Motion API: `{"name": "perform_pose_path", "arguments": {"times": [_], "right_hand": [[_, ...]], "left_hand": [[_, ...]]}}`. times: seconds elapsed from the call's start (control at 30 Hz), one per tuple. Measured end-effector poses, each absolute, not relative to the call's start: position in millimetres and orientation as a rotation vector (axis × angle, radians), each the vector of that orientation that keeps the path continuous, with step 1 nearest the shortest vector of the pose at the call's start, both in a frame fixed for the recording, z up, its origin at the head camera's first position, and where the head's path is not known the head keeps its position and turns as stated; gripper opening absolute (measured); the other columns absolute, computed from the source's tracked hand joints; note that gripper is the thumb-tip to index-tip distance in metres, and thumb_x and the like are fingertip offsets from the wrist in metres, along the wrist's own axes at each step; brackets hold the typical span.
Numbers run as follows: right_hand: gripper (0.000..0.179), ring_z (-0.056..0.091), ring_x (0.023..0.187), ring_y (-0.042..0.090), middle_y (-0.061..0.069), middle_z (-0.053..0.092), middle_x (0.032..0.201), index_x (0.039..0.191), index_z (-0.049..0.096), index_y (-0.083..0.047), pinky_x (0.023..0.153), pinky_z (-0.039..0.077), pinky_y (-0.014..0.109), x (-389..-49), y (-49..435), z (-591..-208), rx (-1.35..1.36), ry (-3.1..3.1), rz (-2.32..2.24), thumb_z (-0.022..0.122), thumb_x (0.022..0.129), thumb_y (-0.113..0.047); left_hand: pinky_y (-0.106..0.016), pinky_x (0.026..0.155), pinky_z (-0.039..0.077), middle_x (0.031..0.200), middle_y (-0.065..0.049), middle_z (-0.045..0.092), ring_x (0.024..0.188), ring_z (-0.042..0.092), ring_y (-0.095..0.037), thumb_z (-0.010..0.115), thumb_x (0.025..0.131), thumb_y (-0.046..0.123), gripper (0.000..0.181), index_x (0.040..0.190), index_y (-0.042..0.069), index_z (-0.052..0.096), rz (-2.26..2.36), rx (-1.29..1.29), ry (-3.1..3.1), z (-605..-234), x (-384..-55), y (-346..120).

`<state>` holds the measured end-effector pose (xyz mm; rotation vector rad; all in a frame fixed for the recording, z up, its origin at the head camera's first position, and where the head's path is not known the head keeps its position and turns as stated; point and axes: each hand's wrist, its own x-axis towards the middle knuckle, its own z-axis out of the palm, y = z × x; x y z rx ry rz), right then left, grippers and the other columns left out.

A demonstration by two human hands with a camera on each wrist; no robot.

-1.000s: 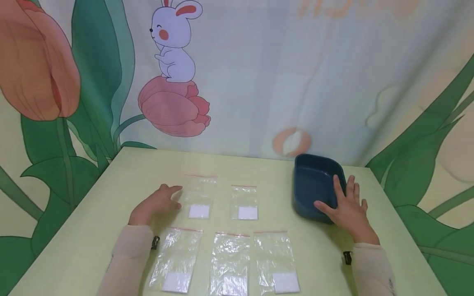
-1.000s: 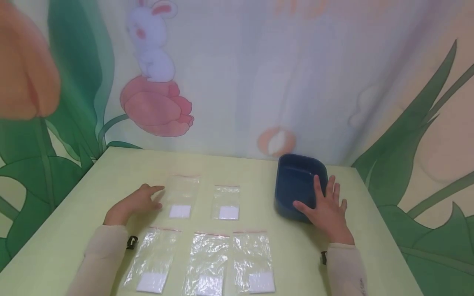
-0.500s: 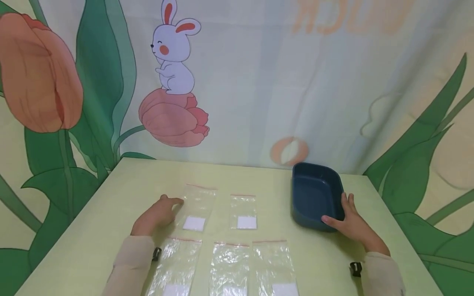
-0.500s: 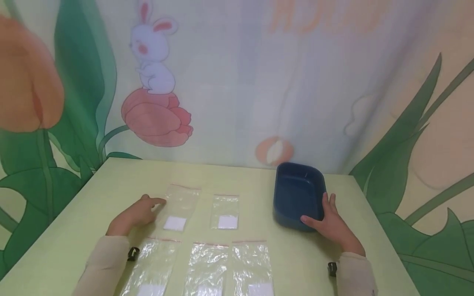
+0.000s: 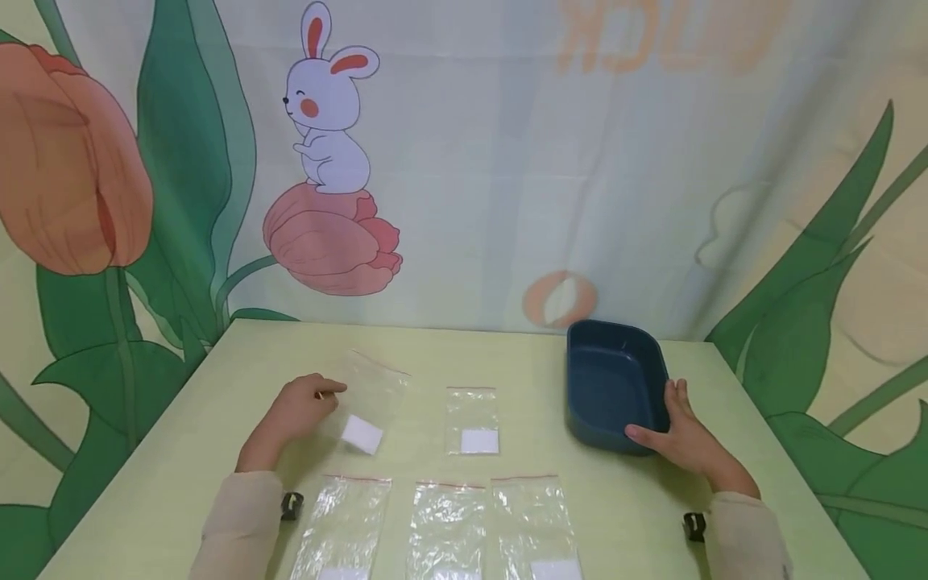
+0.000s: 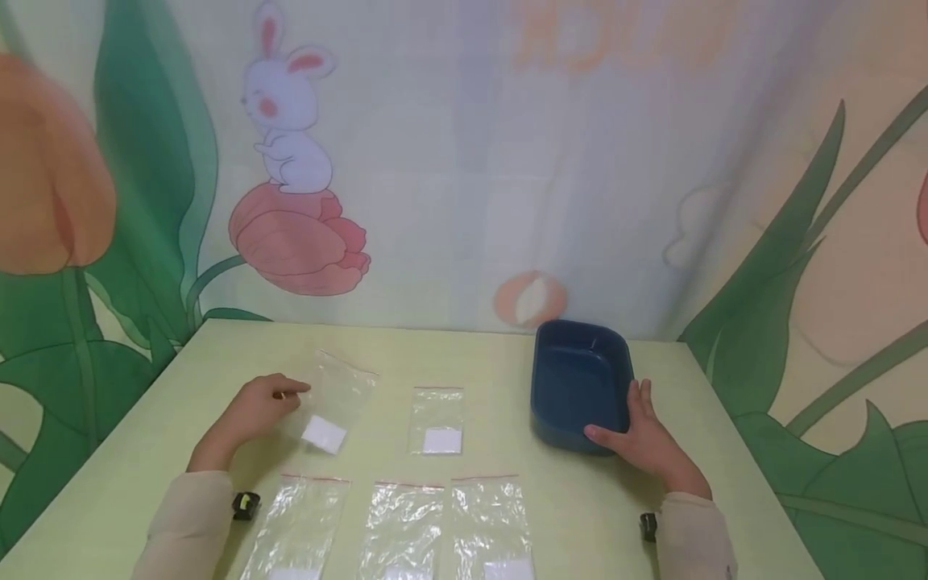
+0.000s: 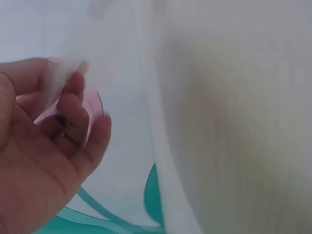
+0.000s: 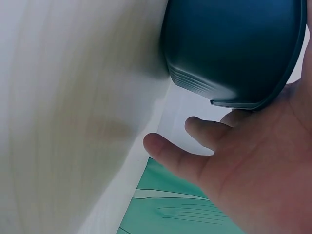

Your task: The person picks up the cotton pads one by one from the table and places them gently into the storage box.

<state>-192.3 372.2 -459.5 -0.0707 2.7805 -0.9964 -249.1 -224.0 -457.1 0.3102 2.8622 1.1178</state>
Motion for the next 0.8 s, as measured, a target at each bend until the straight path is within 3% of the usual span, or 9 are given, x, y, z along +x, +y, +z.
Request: {"name": "perform_pose_path", "arguments": {"times": [0.03, 0.2, 0.33, 0.43, 0.57, 0.67, 0.8], "right_hand": [[0.122, -0.016, 0.142, 0.055, 0.022, -0.038, 0.154, 0.153, -0.025, 0.000, 0.105, 0.007, 0.077, -192.5, 372.7, -458.3, -0.072, 2.780, -1.000, 0.068, 0.093, -0.052], [0.122, -0.018, 0.141, 0.057, 0.023, -0.040, 0.153, 0.152, -0.026, 0.002, 0.104, 0.007, 0.078, -193.0, 376.7, -453.9, -0.076, 2.784, -0.996, 0.068, 0.093, -0.050], [0.122, -0.017, 0.141, 0.057, 0.023, -0.040, 0.153, 0.152, -0.025, 0.002, 0.104, 0.008, 0.078, -194.8, 377.5, -455.0, -0.084, 2.780, -0.990, 0.068, 0.093, -0.051], [0.122, -0.016, 0.141, 0.058, 0.023, -0.040, 0.153, 0.152, -0.025, 0.001, 0.103, 0.008, 0.079, -195.7, 377.2, -457.2, -0.092, 2.784, -0.985, 0.068, 0.093, -0.051], [0.122, -0.017, 0.141, 0.058, 0.023, -0.040, 0.153, 0.152, -0.025, 0.002, 0.103, 0.009, 0.079, -194.8, 375.9, -460.0, -0.102, 2.788, -0.989, 0.068, 0.093, -0.050], [0.122, -0.017, 0.141, 0.057, 0.022, -0.040, 0.153, 0.152, -0.025, 0.001, 0.103, 0.008, 0.079, -194.0, 373.6, -462.2, -0.099, 2.779, -0.992, 0.068, 0.093, -0.051], [0.123, -0.015, 0.141, 0.058, 0.022, -0.040, 0.154, 0.152, -0.026, 0.000, 0.103, 0.008, 0.079, -195.0, 370.7, -463.9, -0.094, 2.775, -0.992, 0.068, 0.093, -0.053]], "left_hand": [[-0.039, 0.077, 0.046, 0.110, -0.016, 0.066, 0.093, 0.055, -0.030, 0.053, 0.097, 0.007, 0.034, 0.126, -0.001, 0.069, 1.196, 0.296, 2.830, -455.2, -249.3, -224.4], [-0.039, 0.086, 0.047, 0.131, -0.023, 0.060, 0.112, 0.056, -0.032, 0.047, 0.099, 0.004, 0.043, 0.140, 0.003, 0.060, 1.489, 0.253, 2.557, -451.2, -249.1, -227.0], [-0.034, 0.071, 0.046, 0.129, -0.021, 0.062, 0.078, 0.055, -0.024, 0.050, 0.092, 0.000, 0.050, 0.141, 0.000, 0.057, 1.426, 0.241, 2.495, -455.3, -246.9, -232.9], [-0.033, 0.068, 0.044, 0.122, -0.016, 0.065, 0.073, 0.049, -0.020, 0.058, 0.093, 0.003, 0.049, 0.142, -0.001, 0.057, 1.324, 0.287, 2.578, -458.4, -247.9, -235.1], [-0.040, 0.085, 0.048, 0.123, -0.021, 0.062, 0.105, 0.058, -0.029, 0.062, 0.096, 0.004, 0.048, 0.143, 0.001, 0.056, 1.388, 0.369, 2.653, -459.3, -250.0, -234.3], [-0.043, 0.088, 0.049, 0.131, -0.024, 0.057, 0.110, 0.057, -0.035, 0.058, 0.094, -0.001, 0.055, 0.148, 0.008, 0.052, 1.517, 0.366, 2.595, -457.3, -248.1, -235.1], [-0.037, 0.083, 0.049, 0.150, -0.019, 0.045, 0.107, 0.053, -0.031, 0.056, 0.090, -0.005, 0.070, 0.156, 0.014, 0.041, 1.574, 0.302, 2.513, -454.1, -244.7, -238.0]]}}
